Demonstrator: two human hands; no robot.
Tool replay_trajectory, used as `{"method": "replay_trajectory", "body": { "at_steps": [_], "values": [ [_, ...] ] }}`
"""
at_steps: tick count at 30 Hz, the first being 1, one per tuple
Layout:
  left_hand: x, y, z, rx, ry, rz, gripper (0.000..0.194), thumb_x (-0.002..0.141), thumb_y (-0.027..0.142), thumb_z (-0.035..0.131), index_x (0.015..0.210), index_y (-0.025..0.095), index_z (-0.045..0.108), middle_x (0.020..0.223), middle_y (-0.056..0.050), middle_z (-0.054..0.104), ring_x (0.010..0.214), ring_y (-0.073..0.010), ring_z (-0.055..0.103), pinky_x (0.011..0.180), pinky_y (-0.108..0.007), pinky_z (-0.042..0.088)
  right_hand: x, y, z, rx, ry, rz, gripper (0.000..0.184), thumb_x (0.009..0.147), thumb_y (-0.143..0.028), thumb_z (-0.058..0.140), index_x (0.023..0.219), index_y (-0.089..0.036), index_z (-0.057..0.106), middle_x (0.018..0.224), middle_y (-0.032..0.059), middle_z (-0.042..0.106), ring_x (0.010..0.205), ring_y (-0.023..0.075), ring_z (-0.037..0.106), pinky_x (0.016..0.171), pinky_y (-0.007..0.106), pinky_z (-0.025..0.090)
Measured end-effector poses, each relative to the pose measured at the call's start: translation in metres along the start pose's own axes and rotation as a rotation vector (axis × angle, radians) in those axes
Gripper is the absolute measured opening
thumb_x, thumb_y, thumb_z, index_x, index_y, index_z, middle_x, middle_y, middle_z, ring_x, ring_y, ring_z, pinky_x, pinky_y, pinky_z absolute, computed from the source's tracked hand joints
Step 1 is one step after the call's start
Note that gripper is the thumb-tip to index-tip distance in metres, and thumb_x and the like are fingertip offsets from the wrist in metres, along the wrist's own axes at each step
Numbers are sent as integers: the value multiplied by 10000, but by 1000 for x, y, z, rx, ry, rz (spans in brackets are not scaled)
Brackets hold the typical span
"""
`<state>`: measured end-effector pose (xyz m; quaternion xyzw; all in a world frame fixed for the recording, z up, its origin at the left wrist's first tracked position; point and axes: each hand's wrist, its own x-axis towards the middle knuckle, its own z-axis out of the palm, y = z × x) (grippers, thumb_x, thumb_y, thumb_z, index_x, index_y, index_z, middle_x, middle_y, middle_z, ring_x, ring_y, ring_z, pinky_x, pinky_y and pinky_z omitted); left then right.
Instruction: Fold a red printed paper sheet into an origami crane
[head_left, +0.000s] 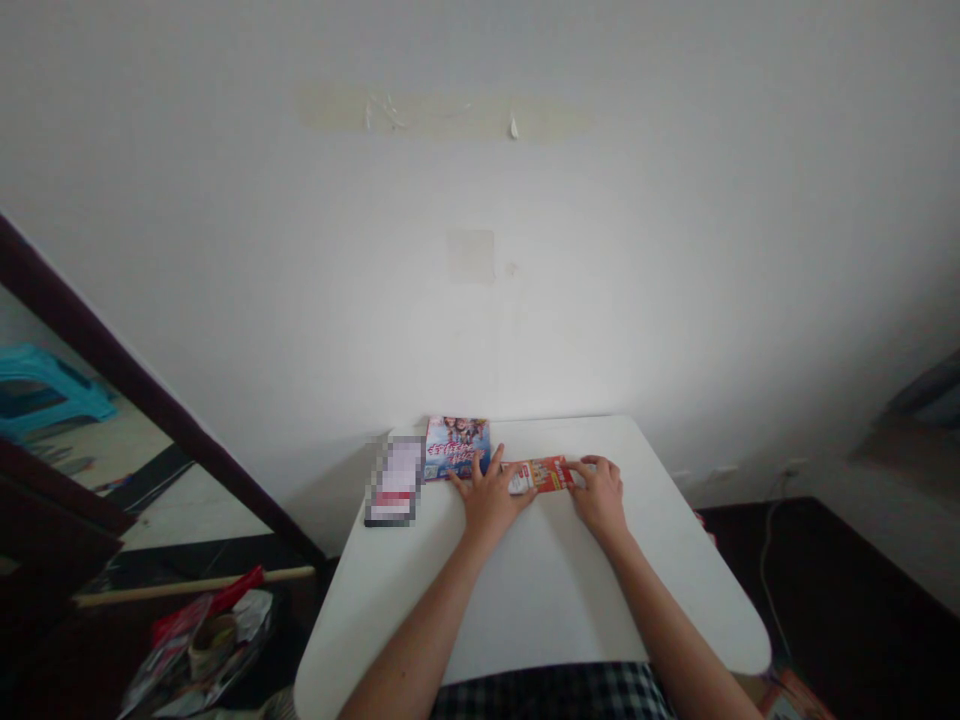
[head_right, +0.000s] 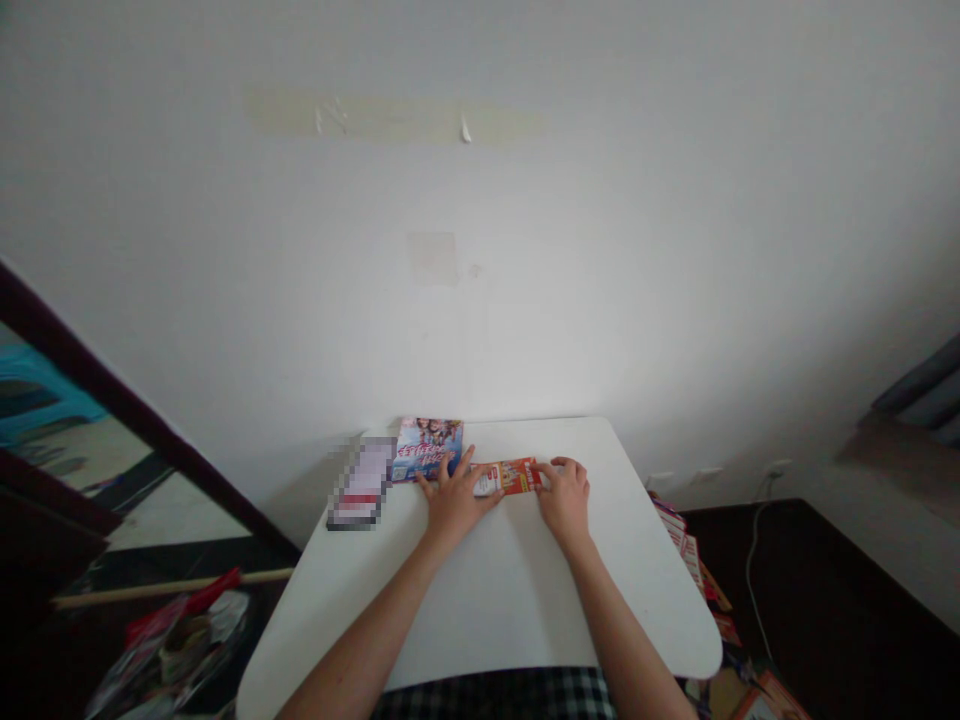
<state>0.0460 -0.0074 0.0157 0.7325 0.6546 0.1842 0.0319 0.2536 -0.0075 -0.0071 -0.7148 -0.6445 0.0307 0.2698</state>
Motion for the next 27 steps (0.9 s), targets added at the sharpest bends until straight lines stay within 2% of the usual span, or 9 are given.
{"method": "replay_trajectory", "body": {
  "at_steps": [5, 10, 17, 21, 27],
  "values": [
    [-1, 0, -2, 15, 10, 15, 525, 788, 682, 602, 1253, 444, 650, 1563, -11, 449, 1466, -421, 242, 1092, -827, 74, 3, 7, 0, 18, -5, 12, 421, 826, -174, 624, 1164, -408, 711, 1244, 62, 540, 1201, 277, 440, 953, 387, 382],
    [-1, 0, 0, 16, 10, 13, 527, 798, 688, 588, 1258, 436, 646, 1570, -19, 441, 1466, -413, 250, 1091, -830, 52, 5, 10, 3, 4, -18, 10, 408, 844, -174, 603, 1145, -422, 723, 1244, 56, 547, 1204, 278, 440, 956, 397, 383],
    [-2, -3, -1, -6, 8, 38, 488, 823, 670, 572, 1241, 437, 661, 1567, -6, 445, 1456, -424, 264, 1080, -846, 34, 0, 9, 2, 19, -4, -25, 327, 887, -215, 574, 1099, -389, 752, 1233, 65, 540, 1207, 275, 427, 966, 400, 387],
    [-3, -2, -5, -42, 0, 31, 395, 852, 620, 567, 1190, 455, 690, 1576, 21, 430, 1458, -412, 259, 1089, -837, 46, -3, 3, -1, 3, 39, -37, 252, 912, -335, 593, 1103, -355, 756, 1214, 88, 535, 1190, 278, 427, 964, 403, 392],
    [-3, -2, -10, -75, -39, 36, 283, 868, 550, 582, 1055, 415, 746, 1584, 69, 411, 1465, -384, 247, 1121, -807, 33, -3, -3, -1, -49, 79, -59, 278, 910, -375, 614, 1164, -346, 724, 1225, 96, 523, 1193, 280, 420, 978, 405, 394]
  ]
}}
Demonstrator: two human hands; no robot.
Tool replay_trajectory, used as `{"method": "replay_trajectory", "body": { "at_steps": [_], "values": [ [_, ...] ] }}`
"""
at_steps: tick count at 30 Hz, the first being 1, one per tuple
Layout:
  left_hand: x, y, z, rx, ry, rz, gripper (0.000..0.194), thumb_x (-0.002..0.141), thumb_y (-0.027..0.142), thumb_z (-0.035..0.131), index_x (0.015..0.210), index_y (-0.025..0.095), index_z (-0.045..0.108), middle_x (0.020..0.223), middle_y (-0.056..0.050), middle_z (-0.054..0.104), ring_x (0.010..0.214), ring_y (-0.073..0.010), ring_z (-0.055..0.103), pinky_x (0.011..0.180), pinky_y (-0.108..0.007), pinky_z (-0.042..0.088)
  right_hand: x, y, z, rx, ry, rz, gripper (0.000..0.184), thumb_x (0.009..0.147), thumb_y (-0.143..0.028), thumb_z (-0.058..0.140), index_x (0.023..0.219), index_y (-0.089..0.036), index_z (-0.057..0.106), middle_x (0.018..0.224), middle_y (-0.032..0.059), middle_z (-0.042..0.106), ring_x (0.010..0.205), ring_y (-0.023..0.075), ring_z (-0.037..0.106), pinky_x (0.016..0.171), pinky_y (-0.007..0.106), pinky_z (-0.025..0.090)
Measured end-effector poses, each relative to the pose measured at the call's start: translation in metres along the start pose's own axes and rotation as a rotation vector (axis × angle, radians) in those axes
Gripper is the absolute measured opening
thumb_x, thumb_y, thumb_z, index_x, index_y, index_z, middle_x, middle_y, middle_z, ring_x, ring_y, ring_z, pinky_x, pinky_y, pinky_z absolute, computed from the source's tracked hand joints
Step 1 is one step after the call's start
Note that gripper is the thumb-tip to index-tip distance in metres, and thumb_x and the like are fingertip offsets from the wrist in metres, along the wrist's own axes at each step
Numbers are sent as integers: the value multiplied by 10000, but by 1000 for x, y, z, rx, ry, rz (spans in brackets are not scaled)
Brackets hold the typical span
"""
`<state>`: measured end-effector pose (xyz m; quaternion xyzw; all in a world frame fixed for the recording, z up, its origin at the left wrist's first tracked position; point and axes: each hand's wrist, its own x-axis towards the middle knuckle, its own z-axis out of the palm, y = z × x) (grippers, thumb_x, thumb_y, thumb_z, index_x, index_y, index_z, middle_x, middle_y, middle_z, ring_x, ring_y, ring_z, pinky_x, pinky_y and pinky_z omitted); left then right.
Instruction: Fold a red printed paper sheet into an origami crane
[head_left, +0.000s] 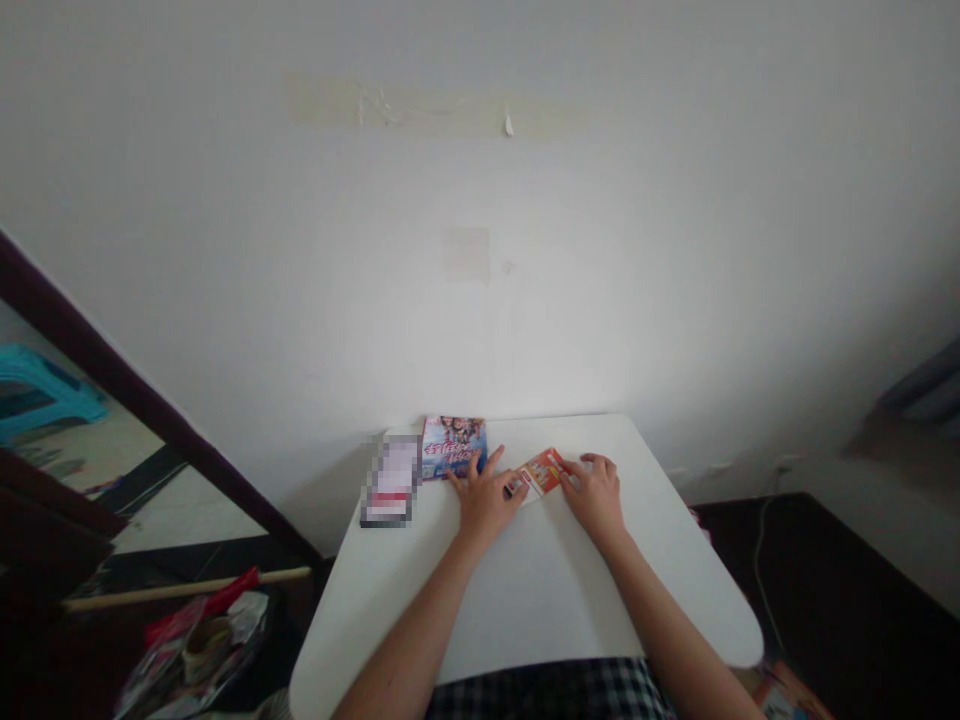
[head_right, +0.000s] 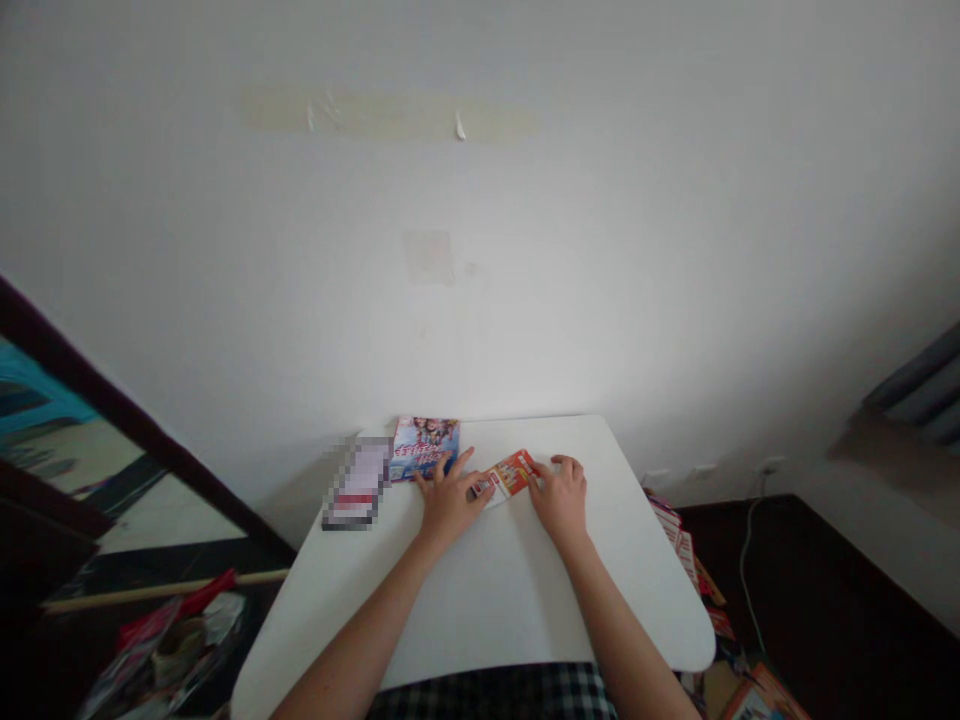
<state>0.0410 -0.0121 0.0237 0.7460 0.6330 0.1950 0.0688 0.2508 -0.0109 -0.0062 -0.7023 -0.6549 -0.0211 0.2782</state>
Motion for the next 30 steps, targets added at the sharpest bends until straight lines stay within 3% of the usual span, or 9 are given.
{"method": "replay_trajectory", "body": {
  "at_steps": [3, 6, 11, 15, 22, 30],
  "values": [
    [-1, -3, 0, -17, -10, 49, 257, 855, 525, 613, 1016, 377, 749, 1577, 61, 423, 1467, -380, 241, 1117, -813, 14, 4, -1, -1, -22, 20, -25, 307, 913, -357, 613, 1207, -328, 694, 1257, 100, 518, 1201, 281, 418, 1003, 411, 388],
    [-2, -6, 1, -15, -17, 93, 252, 828, 522, 654, 1022, 385, 737, 1568, 69, 435, 1463, -383, 248, 1097, -835, 8, 10, -3, -1, -49, 11, -46, 237, 920, -353, 602, 1113, -303, 731, 1257, 100, 530, 1224, 293, 404, 1026, 438, 372],
    [-3, -8, 3, -26, -51, 142, 438, 821, 561, 653, 1254, 508, 618, 1578, 88, 419, 1462, -379, 259, 1096, -834, -13, 24, -8, -2, -64, -21, -125, 205, 932, -363, 595, 1041, -325, 764, 1272, 93, 538, 1262, 304, 373, 1045, 473, 355],
    [-2, -9, 6, -18, -68, 194, 454, 855, 588, 597, 1306, 542, 567, 1541, 93, 473, 1471, -378, 252, 1090, -836, -53, 38, -14, 2, -37, -66, -162, 211, 920, -367, 616, 1072, -360, 762, 1348, 89, 495, 1301, 317, 333, 1049, 481, 369],
    [-2, -11, 7, -6, -75, 188, 392, 913, 610, 497, 1292, 551, 575, 1476, 92, 552, 1455, -363, 292, 1066, -855, -69, 49, -14, 13, 17, -103, -257, 245, 955, -373, 567, 1129, -369, 740, 1356, 81, 480, 1332, 289, 320, 1089, 454, 378],
    [-2, -12, 4, 48, -93, 187, 411, 910, 558, 538, 1321, 578, 536, 1493, 83, 534, 1461, -376, 277, 1056, -857, -88, 45, -8, 16, 0, -96, -288, 265, 941, -377, 595, 1178, -382, 714, 1361, 82, 492, 1338, 288, 335, 1078, 455, 411]
  ]
}}
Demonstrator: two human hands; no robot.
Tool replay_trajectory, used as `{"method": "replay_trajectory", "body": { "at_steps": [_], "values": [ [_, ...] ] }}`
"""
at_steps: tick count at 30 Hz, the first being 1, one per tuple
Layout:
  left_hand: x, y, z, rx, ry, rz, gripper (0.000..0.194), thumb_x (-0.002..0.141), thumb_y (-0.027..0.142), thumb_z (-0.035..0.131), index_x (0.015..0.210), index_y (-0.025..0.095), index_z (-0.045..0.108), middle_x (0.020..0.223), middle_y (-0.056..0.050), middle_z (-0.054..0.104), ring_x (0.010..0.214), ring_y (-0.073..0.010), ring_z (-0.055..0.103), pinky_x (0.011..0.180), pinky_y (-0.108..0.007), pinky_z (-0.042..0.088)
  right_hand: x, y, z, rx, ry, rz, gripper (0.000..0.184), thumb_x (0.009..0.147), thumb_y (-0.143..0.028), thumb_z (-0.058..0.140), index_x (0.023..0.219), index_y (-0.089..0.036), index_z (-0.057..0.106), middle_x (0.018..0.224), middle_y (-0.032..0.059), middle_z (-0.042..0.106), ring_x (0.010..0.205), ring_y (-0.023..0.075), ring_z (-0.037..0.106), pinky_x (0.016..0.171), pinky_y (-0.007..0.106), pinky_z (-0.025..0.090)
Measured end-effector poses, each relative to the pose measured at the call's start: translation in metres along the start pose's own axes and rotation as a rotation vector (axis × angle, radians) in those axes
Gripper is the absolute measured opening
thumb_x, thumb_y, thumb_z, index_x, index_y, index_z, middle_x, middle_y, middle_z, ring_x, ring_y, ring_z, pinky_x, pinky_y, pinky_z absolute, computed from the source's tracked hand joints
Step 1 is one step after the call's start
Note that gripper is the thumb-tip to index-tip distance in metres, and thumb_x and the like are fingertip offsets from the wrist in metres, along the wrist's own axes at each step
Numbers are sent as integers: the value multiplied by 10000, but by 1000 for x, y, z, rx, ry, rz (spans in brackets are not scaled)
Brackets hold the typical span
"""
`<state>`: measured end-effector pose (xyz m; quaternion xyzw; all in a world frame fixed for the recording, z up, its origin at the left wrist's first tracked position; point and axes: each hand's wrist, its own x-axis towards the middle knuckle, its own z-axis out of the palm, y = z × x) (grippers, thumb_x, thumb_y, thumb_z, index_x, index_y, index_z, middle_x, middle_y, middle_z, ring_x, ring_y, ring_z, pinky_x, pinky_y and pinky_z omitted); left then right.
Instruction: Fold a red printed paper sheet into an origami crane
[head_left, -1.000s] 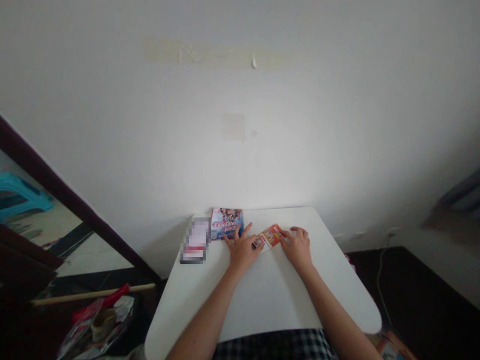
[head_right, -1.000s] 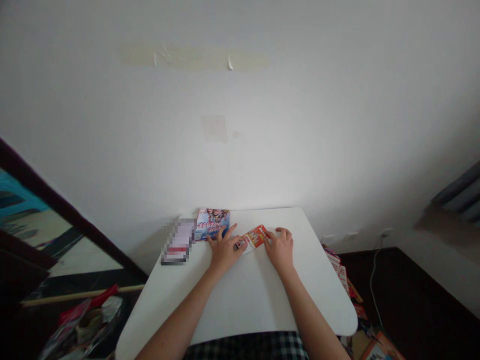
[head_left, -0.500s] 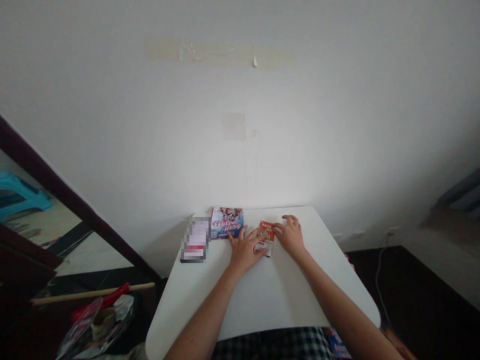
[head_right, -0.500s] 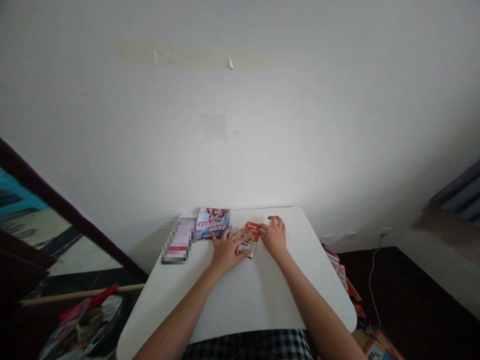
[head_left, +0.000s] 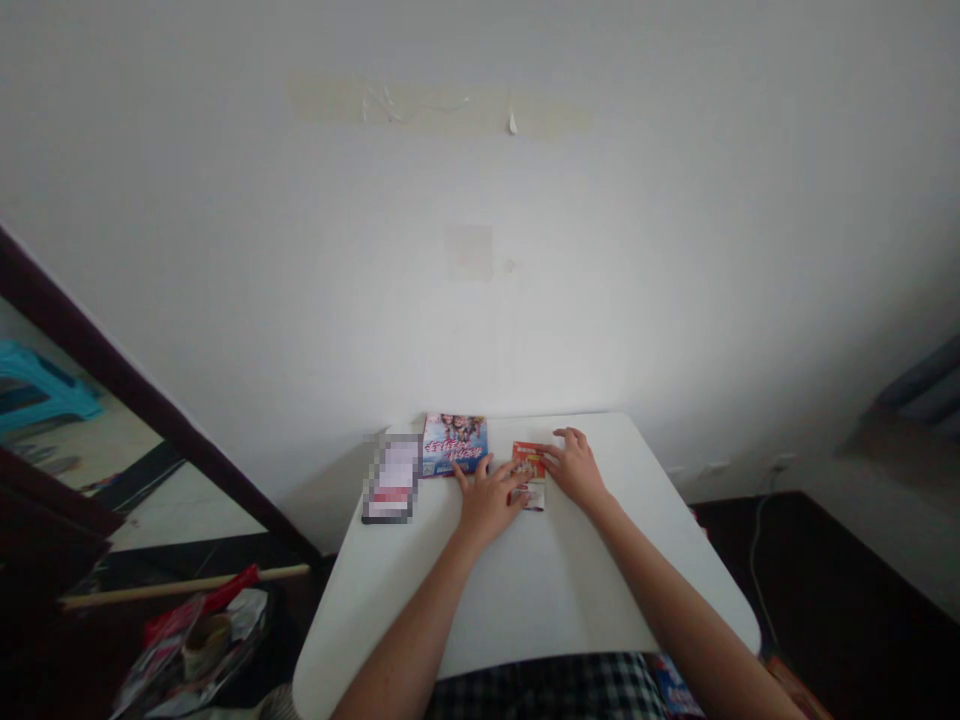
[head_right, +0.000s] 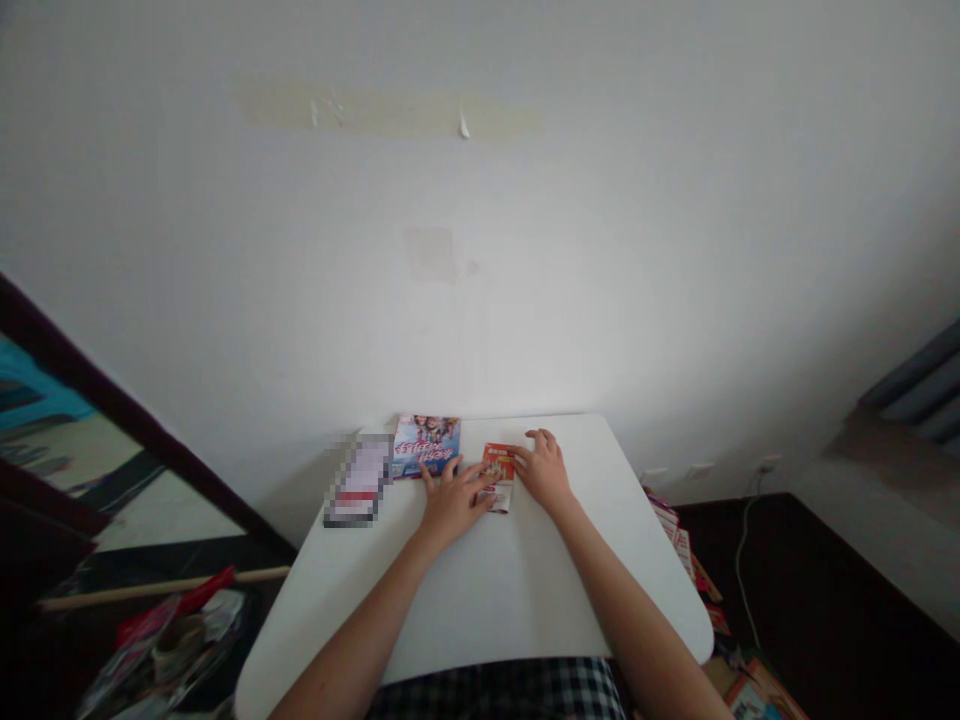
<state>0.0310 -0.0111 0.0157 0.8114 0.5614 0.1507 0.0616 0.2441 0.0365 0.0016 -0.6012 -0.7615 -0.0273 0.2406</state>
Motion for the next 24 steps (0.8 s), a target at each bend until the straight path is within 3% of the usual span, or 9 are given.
{"method": "replay_trajectory", "body": {
  "at_steps": [10, 18, 24],
  "values": [
    [0, -1, 1, -64, 10, -7, 376, 900, 542, 568, 1275, 572, 580, 1477, 116, 547, 1483, -370, 236, 1027, -831, -205, -15, -4, -11, 56, -20, -6, 289, 886, -353, 668, 1172, -352, 713, 1356, 88, 498, 1338, 285, 363, 1047, 448, 452],
    [0, 1, -1, -55, 10, -16, 380, 903, 544, 556, 1282, 571, 578, 1469, 98, 557, 1480, -373, 240, 1043, -826, -187, -29, -5, -11, 84, -35, -17, 282, 882, -372, 666, 1156, -341, 720, 1347, 87, 528, 1341, 293, 373, 1045, 474, 458],
    [-1, 4, -3, -10, 43, -26, 373, 902, 559, 547, 1271, 544, 603, 1462, 65, 568, 1465, -374, 260, 1063, -817, -165, -22, -3, -9, 78, -35, 7, 292, 868, -402, 692, 1157, -368, 718, 1345, 86, 513, 1341, 301, 365, 1041, 486, 452]
  ]
}}
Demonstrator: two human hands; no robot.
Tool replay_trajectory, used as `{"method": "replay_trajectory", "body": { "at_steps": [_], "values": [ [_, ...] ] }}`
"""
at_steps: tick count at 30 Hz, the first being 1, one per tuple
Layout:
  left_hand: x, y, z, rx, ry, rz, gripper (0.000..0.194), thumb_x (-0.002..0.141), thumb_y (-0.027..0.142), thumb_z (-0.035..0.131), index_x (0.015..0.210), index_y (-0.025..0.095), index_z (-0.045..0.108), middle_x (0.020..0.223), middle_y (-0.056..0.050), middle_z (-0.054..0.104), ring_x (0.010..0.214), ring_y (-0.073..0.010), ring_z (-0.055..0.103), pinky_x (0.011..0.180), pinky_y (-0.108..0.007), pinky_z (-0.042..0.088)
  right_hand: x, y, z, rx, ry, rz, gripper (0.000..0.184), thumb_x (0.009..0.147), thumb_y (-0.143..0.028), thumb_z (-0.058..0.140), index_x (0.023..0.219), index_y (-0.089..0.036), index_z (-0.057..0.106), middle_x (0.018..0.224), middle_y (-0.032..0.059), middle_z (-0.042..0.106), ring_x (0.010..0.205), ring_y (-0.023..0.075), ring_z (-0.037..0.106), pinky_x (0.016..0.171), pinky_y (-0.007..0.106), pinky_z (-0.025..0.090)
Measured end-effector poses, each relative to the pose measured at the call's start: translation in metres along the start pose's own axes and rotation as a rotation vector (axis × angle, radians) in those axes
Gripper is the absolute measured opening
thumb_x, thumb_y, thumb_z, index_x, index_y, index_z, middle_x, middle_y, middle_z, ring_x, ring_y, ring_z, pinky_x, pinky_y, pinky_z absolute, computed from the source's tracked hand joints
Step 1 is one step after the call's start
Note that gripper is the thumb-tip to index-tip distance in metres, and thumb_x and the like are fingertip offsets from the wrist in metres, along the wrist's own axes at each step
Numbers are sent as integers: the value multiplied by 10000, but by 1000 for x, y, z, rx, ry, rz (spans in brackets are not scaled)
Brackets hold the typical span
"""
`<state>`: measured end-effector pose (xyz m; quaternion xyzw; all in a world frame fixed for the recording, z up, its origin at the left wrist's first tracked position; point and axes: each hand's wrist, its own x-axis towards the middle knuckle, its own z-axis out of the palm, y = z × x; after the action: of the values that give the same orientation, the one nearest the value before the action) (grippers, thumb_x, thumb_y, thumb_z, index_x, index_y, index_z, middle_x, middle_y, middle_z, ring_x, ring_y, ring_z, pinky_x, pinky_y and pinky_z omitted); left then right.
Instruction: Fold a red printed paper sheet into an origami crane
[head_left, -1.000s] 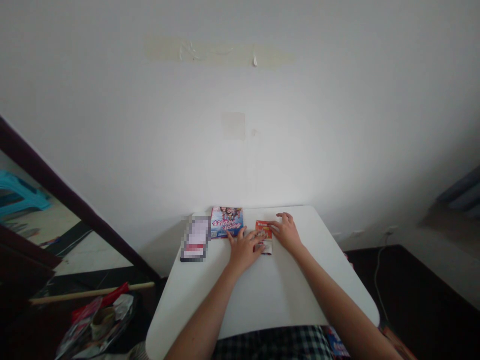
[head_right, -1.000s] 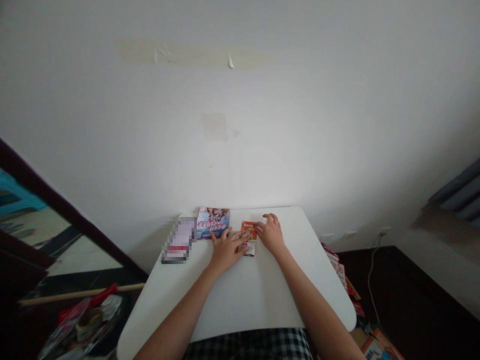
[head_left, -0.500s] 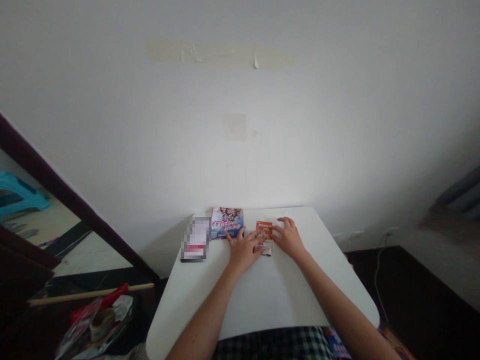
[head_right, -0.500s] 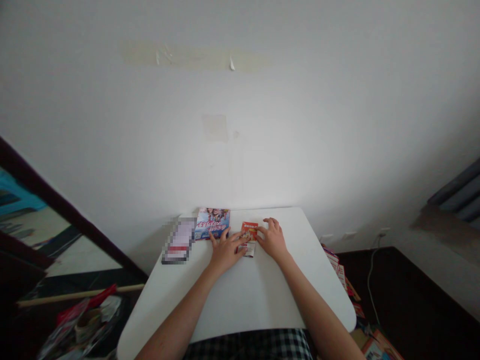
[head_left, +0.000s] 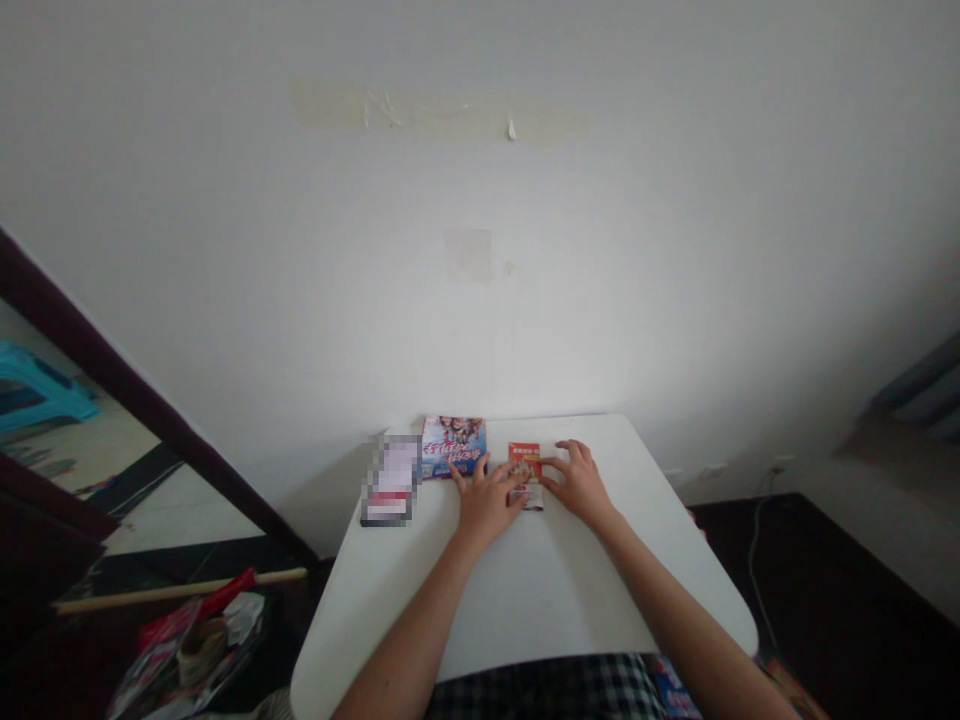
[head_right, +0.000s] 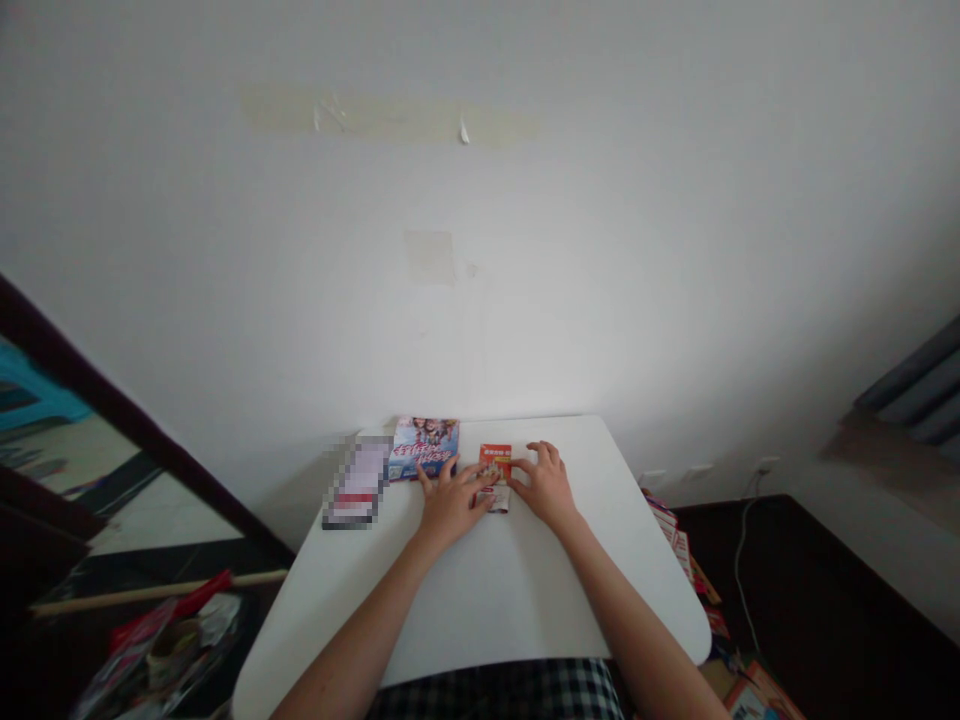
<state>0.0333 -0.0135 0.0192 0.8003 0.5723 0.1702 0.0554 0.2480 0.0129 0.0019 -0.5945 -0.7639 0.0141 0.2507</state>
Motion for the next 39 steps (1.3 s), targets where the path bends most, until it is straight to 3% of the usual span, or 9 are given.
{"method": "replay_trajectory", "body": {
  "at_steps": [10, 25, 39],
  "values": [
    [3, -2, -1, 9, 3, -28, 408, 879, 582, 572, 1284, 537, 595, 1464, 56, 560, 1425, -377, 309, 1046, -835, -167, 13, -4, 1, 38, 8, 25, 204, 867, -391, 697, 1055, -335, 754, 1302, 80, 541, 1305, 279, 400, 1022, 445, 458],
    [3, -4, 3, 8, 1, -38, 413, 883, 596, 553, 1292, 549, 582, 1471, 60, 551, 1432, -385, 303, 1043, -851, -135, -1, 5, 1, 125, -29, -9, 288, 810, -317, 735, 1098, -323, 744, 1312, 76, 552, 1298, 275, 434, 1070, 442, 435],
    [3, -4, 3, 8, -8, -43, 423, 876, 596, 558, 1298, 556, 576, 1476, 54, 543, 1426, -390, 300, 1059, -835, -128, -11, 11, 1, 137, -28, -43, 335, 784, -362, 771, 1115, -323, 740, 1322, 91, 552, 1301, 289, 454, 1085, 470, 425]
  ]
}}
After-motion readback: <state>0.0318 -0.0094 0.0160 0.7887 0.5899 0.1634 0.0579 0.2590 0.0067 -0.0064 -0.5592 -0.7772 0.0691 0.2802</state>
